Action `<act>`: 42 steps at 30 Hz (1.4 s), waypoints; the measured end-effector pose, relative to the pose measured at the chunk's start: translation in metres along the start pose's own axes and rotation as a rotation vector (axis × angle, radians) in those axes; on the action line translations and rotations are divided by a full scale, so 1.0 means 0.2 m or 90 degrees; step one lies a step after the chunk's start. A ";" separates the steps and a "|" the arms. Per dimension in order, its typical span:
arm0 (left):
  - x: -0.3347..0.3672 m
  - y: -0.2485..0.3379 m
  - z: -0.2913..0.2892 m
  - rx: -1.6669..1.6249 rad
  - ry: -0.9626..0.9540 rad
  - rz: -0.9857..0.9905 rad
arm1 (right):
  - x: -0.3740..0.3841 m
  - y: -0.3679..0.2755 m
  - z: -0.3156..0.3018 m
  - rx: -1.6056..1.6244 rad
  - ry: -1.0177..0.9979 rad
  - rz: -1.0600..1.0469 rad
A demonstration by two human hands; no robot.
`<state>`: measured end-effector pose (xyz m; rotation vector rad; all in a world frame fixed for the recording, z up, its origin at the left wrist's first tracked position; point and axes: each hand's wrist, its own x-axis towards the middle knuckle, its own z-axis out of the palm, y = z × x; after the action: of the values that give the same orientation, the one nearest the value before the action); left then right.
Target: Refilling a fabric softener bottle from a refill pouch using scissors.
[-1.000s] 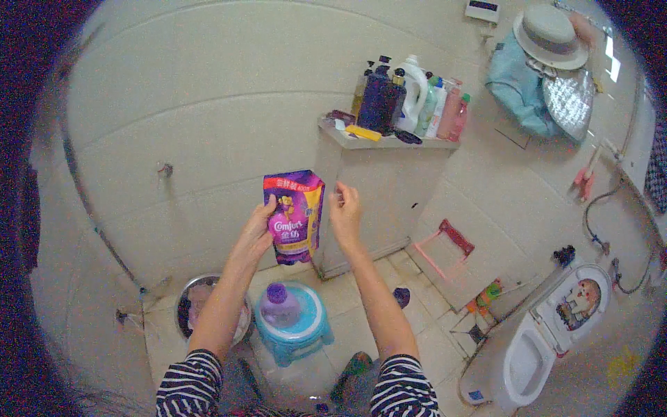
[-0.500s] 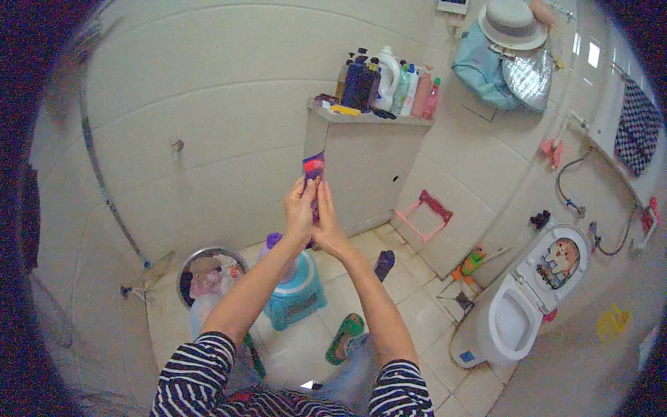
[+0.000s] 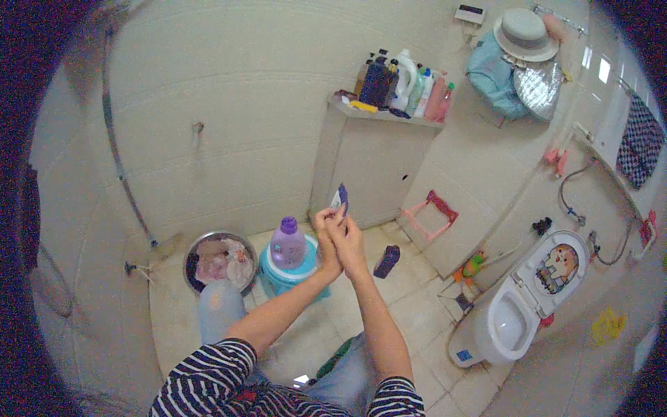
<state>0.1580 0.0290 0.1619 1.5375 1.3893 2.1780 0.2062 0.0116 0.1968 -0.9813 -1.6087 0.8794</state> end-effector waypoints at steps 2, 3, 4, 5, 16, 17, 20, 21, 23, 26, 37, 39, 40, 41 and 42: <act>-0.06 -0.04 0.01 -0.124 -0.043 -0.089 | 0.00 0.06 0.00 0.076 0.071 0.087; -0.09 -0.06 0.01 -0.114 -0.054 -0.096 | 0.01 0.14 0.00 0.048 0.102 0.047; -0.11 -0.09 0.01 -0.113 -0.051 -0.104 | 0.02 0.17 0.01 0.045 0.096 0.053; -0.12 -0.12 0.00 -0.109 -0.040 -0.088 | 0.02 0.21 0.02 0.089 0.099 0.124; -0.15 -0.39 -0.26 0.038 -0.224 0.069 | 0.02 0.56 0.11 0.100 0.207 0.148; -0.11 -0.42 -0.34 0.026 -0.235 0.072 | 0.03 0.57 0.10 0.033 0.199 0.145; 0.05 -0.67 -0.47 0.242 -0.161 -0.137 | 0.06 0.65 0.09 0.098 0.210 0.147; 0.10 -0.78 -0.51 0.331 -0.165 -0.191 | 0.07 0.69 0.09 0.229 0.228 0.150; 0.19 -0.96 -0.56 0.338 -0.235 -0.150 | 0.07 0.70 0.07 0.263 0.216 0.171; 0.21 -1.25 -0.58 0.255 -0.330 -0.105 | 0.07 0.73 0.08 0.342 0.196 0.183; -0.14 -1.29 -0.34 0.302 -0.221 -0.432 | 0.10 0.74 0.04 0.221 0.183 0.195; -0.20 -1.34 -0.29 0.117 -0.090 -0.261 | 0.11 0.76 0.06 0.222 0.184 0.201; -0.22 -1.38 -0.27 0.120 -0.089 -0.263 | 0.11 0.77 0.06 0.221 0.187 0.207; -0.23 -1.43 -0.27 0.137 -0.119 -0.353 | 0.12 0.79 0.08 0.225 0.182 0.209; -0.24 -1.47 -0.29 0.155 -0.148 -0.443 | 0.13 0.81 0.10 0.236 0.172 0.206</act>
<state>0.0251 0.1335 -0.0905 1.0776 1.8012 1.4182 0.2104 0.0997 0.0563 -1.0551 -1.0272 1.1613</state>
